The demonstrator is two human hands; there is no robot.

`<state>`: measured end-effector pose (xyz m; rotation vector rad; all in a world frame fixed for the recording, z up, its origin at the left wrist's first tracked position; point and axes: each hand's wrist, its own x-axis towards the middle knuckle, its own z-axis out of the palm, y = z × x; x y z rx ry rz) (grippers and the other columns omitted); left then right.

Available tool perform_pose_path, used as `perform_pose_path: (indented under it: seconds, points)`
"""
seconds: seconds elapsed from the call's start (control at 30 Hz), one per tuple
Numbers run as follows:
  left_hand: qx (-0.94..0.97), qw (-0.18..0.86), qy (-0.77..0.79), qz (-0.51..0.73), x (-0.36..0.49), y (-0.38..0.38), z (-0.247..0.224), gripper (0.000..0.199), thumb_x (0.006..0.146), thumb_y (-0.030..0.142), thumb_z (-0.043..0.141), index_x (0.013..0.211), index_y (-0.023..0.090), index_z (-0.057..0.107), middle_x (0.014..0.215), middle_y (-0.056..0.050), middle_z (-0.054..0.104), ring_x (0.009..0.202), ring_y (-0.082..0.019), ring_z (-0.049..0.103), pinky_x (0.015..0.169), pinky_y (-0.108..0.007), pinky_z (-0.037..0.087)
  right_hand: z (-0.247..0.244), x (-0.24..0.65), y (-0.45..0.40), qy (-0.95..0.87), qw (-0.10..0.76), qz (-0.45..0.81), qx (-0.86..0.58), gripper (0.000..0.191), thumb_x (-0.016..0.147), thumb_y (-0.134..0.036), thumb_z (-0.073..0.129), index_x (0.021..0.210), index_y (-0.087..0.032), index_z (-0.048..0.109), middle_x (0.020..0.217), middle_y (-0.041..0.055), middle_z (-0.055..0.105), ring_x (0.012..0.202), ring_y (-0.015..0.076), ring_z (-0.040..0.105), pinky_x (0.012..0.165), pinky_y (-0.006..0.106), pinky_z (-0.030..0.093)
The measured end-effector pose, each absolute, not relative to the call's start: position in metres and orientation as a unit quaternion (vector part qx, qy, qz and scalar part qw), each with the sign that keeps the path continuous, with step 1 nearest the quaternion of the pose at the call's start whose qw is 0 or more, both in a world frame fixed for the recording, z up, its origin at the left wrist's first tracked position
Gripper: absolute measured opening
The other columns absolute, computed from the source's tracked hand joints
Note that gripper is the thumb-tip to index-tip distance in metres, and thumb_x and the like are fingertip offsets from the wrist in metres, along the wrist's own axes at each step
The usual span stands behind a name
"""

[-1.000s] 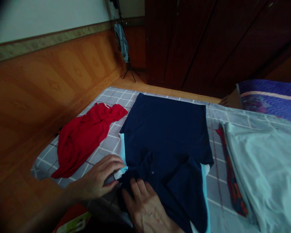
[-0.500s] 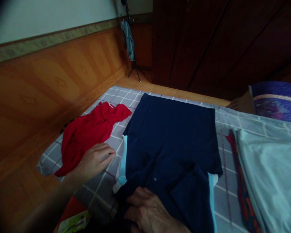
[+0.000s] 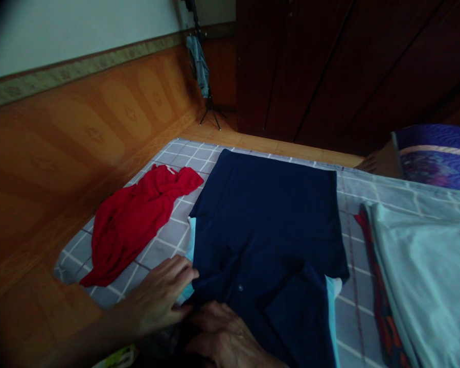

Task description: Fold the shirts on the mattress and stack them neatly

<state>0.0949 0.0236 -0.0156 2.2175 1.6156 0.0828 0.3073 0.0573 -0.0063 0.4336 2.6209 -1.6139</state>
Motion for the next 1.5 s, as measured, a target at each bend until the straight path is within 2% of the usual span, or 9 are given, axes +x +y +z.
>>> perform_pose_path:
  seconds: [0.2,0.4,0.63,0.73,0.87,1.07,1.27,1.37,1.5]
  points:
    - [0.773,0.111,0.624,0.018,0.099,0.004,-0.028,0.035,0.076,-0.003,0.042,0.101,0.019,0.054,0.096,-0.006,0.055,0.093,-0.022,0.053,0.082,-0.037,0.047,-0.016,0.309,0.055,0.845,-0.004,-0.52,0.129,0.025,0.087,-0.025,0.053,0.107,-0.021,0.068,0.127,0.0064,0.057,0.117,0.0203,0.049,0.102,0.033,0.036]
    - [0.806,0.074,0.587,0.007,0.089,-0.01,-0.041,0.05,0.075,-0.006,0.046,0.119,0.019,0.05,0.105,-0.007,0.056,0.099,-0.021,0.055,0.083,-0.035,0.05,-0.017,0.308,0.055,0.846,0.009,-0.519,0.125,0.024,0.085,-0.024,0.057,0.105,-0.018,0.069,0.128,0.0079,0.057,0.12,0.0219,0.047,0.103,0.034,0.035]
    - [0.807,0.086,0.584,-0.003,0.09,-0.002,-0.026,0.032,0.085,0.015,0.055,0.117,0.02,0.057,0.095,-0.006,0.062,0.088,-0.021,0.06,0.08,-0.037,0.051,-0.009,0.307,0.058,0.844,0.025,-0.52,0.13,0.028,0.083,-0.02,0.058,0.109,-0.015,0.068,0.128,0.0103,0.057,0.121,0.0232,0.046,0.104,0.034,0.035]
    - [0.815,0.065,0.573,0.056,0.094,0.013,-0.022,0.03,0.091,0.017,0.047,0.12,0.019,0.055,0.104,-0.008,0.063,0.099,-0.022,0.058,0.088,-0.041,0.048,-0.01,0.307,0.057,0.848,0.023,-0.513,0.128,0.025,0.083,-0.022,0.059,0.105,-0.017,0.07,0.124,0.0089,0.059,0.118,0.0225,0.049,0.102,0.034,0.037]
    - [0.86,0.055,0.507,0.034,0.092,0.024,-0.038,0.051,0.09,0.022,0.049,0.14,0.017,0.036,0.145,-0.012,0.039,0.135,-0.027,0.031,0.106,-0.048,0.033,-0.001,0.31,0.057,0.86,0.007,-0.493,0.131,0.027,0.086,-0.022,0.054,0.109,-0.017,0.067,0.128,0.0081,0.058,0.122,0.0198,0.047,0.104,0.031,0.035]
    - [0.874,0.069,0.481,-0.009,0.08,0.019,-0.051,0.063,0.094,0.032,0.045,0.147,0.015,0.016,0.153,-0.014,0.019,0.142,-0.028,0.012,0.109,-0.052,0.027,0.019,0.322,0.058,0.863,0.007,-0.476,0.168,0.031,0.083,-0.017,0.057,0.112,-0.016,0.066,0.133,0.0082,0.053,0.127,0.019,0.043,0.107,0.03,0.033]
    - [0.915,0.098,0.391,0.012,0.072,0.008,-0.027,0.053,0.09,0.037,0.052,0.138,0.019,0.04,0.144,-0.01,0.04,0.137,-0.026,0.029,0.108,-0.05,0.032,0.022,0.374,0.039,0.885,-0.105,-0.317,0.325,0.036,0.084,-0.024,0.057,0.12,-0.025,0.06,0.132,0.0063,0.055,0.121,0.0226,0.05,0.099,0.036,0.046]
    - [0.929,0.109,0.352,0.024,0.069,-0.002,-0.021,0.039,0.087,0.02,0.051,0.126,0.019,0.053,0.134,-0.007,0.053,0.129,-0.023,0.042,0.108,-0.046,0.035,0.012,0.41,0.016,0.896,-0.132,-0.21,0.368,0.035,0.085,-0.028,0.055,0.12,-0.028,0.058,0.124,0.0059,0.06,0.111,0.0228,0.059,0.088,0.034,0.054]
    - [0.94,0.076,0.33,0.039,0.065,-0.009,-0.03,0.044,0.083,0.003,0.042,0.121,0.019,0.056,0.127,-0.005,0.059,0.124,-0.02,0.047,0.106,-0.039,0.038,-0.013,0.443,-0.015,0.914,-0.118,-0.09,0.378,0.034,0.083,-0.022,0.052,0.116,-0.025,0.06,0.12,0.0094,0.062,0.102,0.0239,0.063,0.079,0.034,0.057]
